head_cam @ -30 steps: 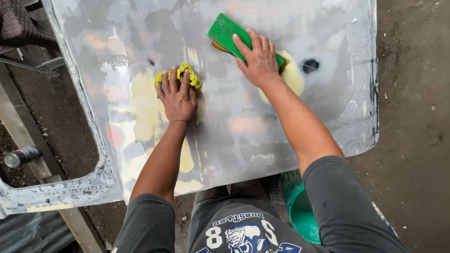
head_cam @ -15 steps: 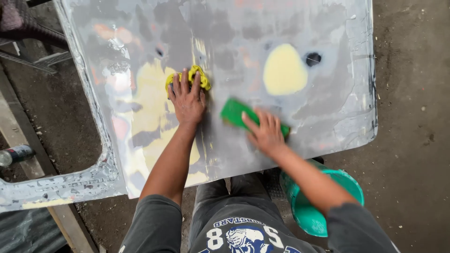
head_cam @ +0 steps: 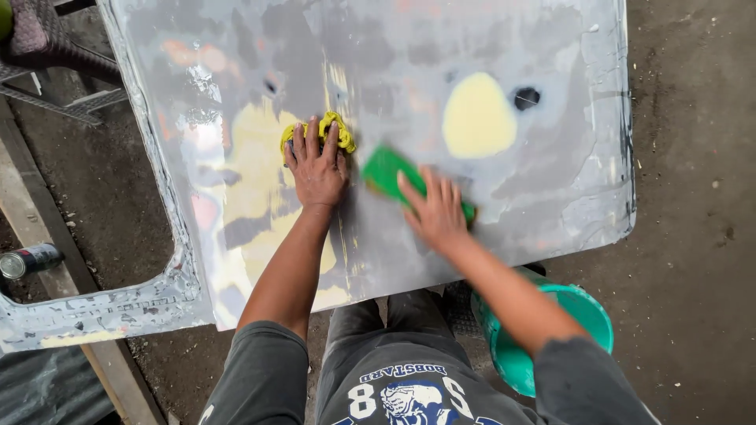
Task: The person dips a green sponge and a cloth into a bucket of water and scrubs a large, flat, painted surface. They wipe the surface with the cloth and continue scrubbing with the sponge, occasionally dipping the tools back into the bucket to rinse them.
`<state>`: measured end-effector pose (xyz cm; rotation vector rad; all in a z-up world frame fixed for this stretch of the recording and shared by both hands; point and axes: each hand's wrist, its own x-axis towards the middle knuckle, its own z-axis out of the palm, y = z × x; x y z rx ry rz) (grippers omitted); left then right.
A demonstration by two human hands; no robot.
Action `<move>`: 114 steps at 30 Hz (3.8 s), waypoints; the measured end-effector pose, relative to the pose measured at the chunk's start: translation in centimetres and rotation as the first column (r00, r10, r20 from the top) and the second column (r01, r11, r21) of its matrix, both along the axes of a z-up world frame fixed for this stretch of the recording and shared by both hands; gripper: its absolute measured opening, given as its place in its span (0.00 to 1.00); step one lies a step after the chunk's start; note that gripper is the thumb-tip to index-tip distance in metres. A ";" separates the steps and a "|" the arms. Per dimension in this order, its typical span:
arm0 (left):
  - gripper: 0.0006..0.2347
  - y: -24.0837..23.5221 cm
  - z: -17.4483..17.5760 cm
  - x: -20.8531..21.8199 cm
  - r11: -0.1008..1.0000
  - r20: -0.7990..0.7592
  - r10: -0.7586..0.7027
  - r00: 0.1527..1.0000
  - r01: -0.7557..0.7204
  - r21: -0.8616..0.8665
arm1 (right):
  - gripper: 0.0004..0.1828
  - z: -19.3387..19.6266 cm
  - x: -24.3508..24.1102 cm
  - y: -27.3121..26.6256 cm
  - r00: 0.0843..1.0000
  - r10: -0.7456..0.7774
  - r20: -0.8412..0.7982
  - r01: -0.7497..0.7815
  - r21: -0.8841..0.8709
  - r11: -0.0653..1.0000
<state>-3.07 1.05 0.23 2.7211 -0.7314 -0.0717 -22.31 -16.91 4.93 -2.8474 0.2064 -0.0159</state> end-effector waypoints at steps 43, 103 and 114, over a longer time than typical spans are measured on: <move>0.24 -4.6 1.5 2.6 0.991 -0.023 -0.103 0.994 0.105 0.078 | 0.42 -2.9 4.3 -12.7 0.933 -0.358 0.044 0.358 0.017 0.934; 0.24 -4.8 1.1 2.5 0.988 0.034 -0.106 0.994 0.101 0.115 | 0.37 -5.2 13.3 -20.9 0.915 -0.391 0.096 0.390 0.026 0.920; 0.25 -4.7 1.1 2.7 0.991 0.008 -0.103 0.995 0.102 0.086 | 0.38 -2.9 -4.8 -7.6 0.998 -0.064 0.024 0.062 0.077 0.995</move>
